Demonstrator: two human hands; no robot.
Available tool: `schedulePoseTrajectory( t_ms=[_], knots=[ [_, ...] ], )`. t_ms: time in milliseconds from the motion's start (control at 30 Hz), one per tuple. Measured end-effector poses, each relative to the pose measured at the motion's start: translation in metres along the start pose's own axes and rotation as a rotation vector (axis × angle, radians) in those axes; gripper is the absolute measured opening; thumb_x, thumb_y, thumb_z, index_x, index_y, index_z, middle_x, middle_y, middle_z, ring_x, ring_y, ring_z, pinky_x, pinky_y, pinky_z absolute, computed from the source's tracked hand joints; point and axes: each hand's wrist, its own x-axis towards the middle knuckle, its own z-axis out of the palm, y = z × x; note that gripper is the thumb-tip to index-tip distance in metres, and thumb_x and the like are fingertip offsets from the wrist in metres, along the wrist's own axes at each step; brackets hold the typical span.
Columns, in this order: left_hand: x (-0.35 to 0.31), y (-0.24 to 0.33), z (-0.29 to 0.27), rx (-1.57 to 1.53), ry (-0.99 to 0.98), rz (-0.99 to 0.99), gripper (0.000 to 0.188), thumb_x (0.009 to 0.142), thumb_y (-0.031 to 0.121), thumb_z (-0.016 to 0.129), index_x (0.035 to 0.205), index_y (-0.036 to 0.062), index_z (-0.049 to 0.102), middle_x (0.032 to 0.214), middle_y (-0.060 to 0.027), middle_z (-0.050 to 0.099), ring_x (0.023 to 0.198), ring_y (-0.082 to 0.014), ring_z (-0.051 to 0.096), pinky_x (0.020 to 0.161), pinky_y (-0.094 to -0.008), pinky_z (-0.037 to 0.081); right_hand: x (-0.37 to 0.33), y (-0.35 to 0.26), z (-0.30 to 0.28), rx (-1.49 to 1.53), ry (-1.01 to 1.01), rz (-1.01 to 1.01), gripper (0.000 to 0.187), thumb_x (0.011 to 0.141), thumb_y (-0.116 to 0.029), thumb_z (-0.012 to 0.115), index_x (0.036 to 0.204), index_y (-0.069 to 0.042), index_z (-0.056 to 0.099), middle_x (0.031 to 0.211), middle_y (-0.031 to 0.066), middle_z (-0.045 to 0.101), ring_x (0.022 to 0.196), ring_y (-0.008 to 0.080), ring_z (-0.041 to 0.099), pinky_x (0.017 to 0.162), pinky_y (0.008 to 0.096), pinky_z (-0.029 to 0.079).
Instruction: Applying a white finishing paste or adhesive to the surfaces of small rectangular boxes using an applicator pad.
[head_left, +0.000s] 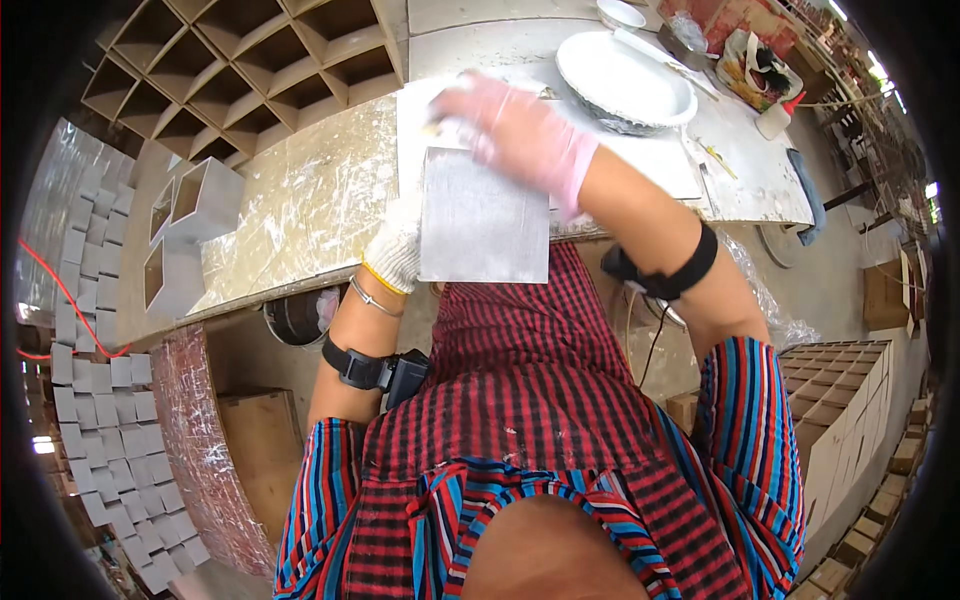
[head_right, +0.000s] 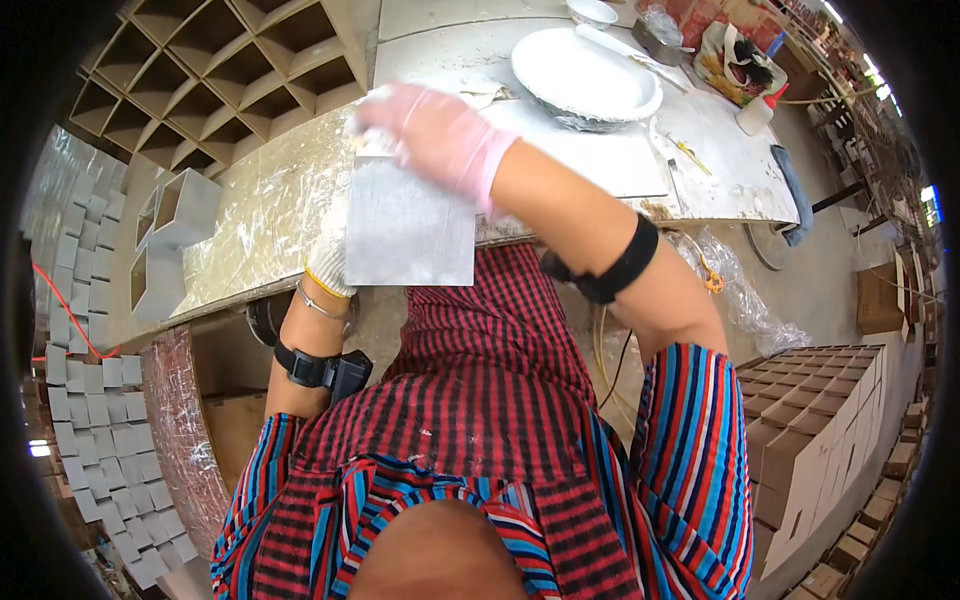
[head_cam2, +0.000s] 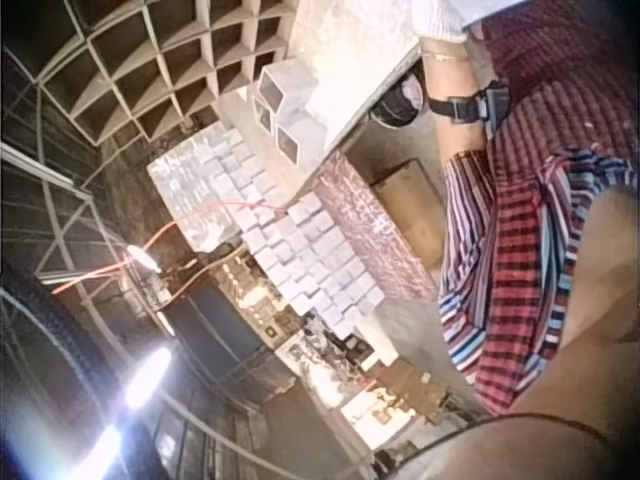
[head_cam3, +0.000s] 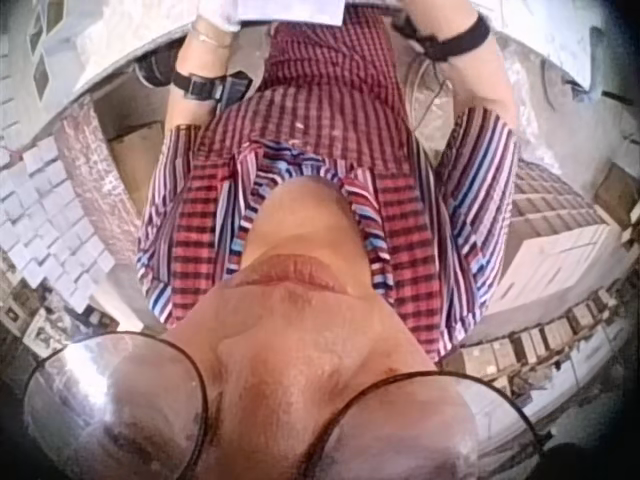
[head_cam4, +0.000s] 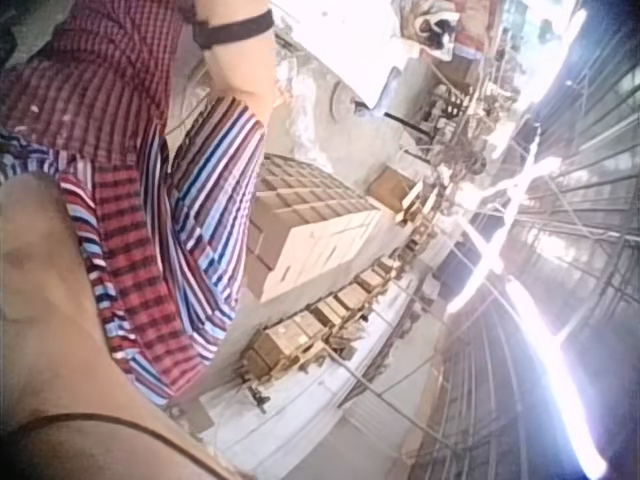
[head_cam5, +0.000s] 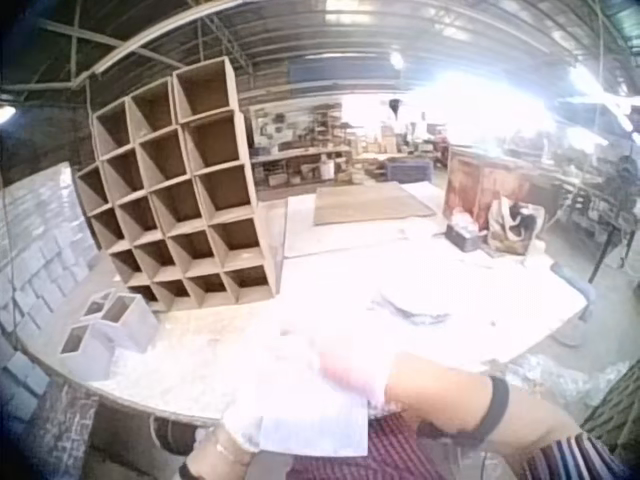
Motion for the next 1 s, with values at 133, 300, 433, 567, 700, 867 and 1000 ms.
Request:
schedulePoseTrajectory(
  t_ms=[133, 300, 433, 567, 700, 867, 1000],
  knots=[
    [-0.007, 0.01, 0.003, -0.102, -0.152, 0.062, 0.04, 0.095, 0.031, 0.038, 0.125, 0.0055, 0.043, 0.116, -0.0133, 0.054, 0.099, -0.0197, 0.056, 0.08, -0.0334, 0.051, -0.001, -0.008, -0.015, 0.073, 0.061, 0.05, 0.027, 0.074, -0.004, 0.058, 0.1, -0.012, 0.055, 0.09, 0.0097, 0.057, 0.091, 0.0316, 0.056, 0.083, 0.0392, 0.046],
    [-0.019, 0.019, 0.037, -0.025, -0.017, 0.021, 0.041, 0.095, 0.033, 0.038, 0.124, 0.0059, 0.044, 0.116, -0.012, 0.054, 0.099, -0.0197, 0.057, 0.082, -0.0323, 0.049, -0.011, -0.02, 0.001, -0.079, -0.061, -0.115, 0.035, 0.07, -0.004, 0.061, 0.103, -0.013, 0.053, 0.109, 0.0078, 0.055, 0.105, 0.0331, 0.051, 0.089, 0.0393, 0.044],
    [-0.018, 0.015, 0.036, 0.027, 0.024, 0.016, 0.044, 0.094, 0.038, 0.038, 0.124, 0.0061, 0.044, 0.115, -0.0113, 0.054, 0.099, -0.0204, 0.057, 0.083, -0.0321, 0.049, -0.003, -0.004, -0.009, -0.114, -0.056, -0.013, 0.033, 0.074, -0.01, 0.062, 0.106, -0.014, 0.053, 0.11, 0.0068, 0.055, 0.11, 0.034, 0.048, 0.093, 0.0401, 0.042],
    [-0.01, 0.005, 0.019, 0.502, -0.143, 0.346, 0.046, 0.093, 0.038, 0.041, 0.124, 0.0049, 0.044, 0.115, -0.011, 0.055, 0.1, -0.0199, 0.056, 0.083, -0.0321, 0.049, 0.0, -0.029, -0.004, 0.007, -0.08, -0.123, 0.03, 0.077, -0.013, 0.062, 0.105, -0.013, 0.053, 0.109, 0.0083, 0.055, 0.111, 0.0336, 0.047, 0.095, 0.039, 0.041],
    [-0.015, 0.011, 0.025, -0.055, -0.031, -0.022, 0.045, 0.093, 0.035, 0.042, 0.124, 0.0028, 0.044, 0.117, -0.0119, 0.054, 0.102, -0.0198, 0.055, 0.085, -0.0329, 0.048, 0.002, 0.002, -0.01, -0.072, -0.049, 0.039, 0.025, 0.076, -0.011, 0.061, 0.1, -0.011, 0.054, 0.103, 0.0096, 0.055, 0.103, 0.0326, 0.051, 0.09, 0.0379, 0.042],
    [-0.01, 0.007, -0.004, 0.355, -0.173, 0.295, 0.042, 0.094, 0.03, 0.039, 0.125, 0.0017, 0.042, 0.119, -0.013, 0.053, 0.102, -0.0201, 0.055, 0.084, -0.0329, 0.049, -0.019, -0.023, -0.023, 0.094, 0.064, -0.079, 0.021, 0.08, -0.015, 0.059, 0.1, -0.012, 0.053, 0.103, 0.0103, 0.055, 0.1, 0.0326, 0.053, 0.088, 0.0399, 0.044],
    [-0.021, 0.017, 0.026, -0.09, -0.185, 0.095, 0.044, 0.095, 0.029, 0.034, 0.129, 0.0013, 0.038, 0.123, -0.0145, 0.049, 0.105, -0.0225, 0.054, 0.087, -0.033, 0.048, -0.037, -0.014, -0.015, 0.018, -0.048, -0.039, 0.023, 0.079, -0.016, 0.059, 0.101, -0.011, 0.053, 0.101, 0.011, 0.056, 0.104, 0.0328, 0.051, 0.09, 0.0398, 0.042]
  ],
)
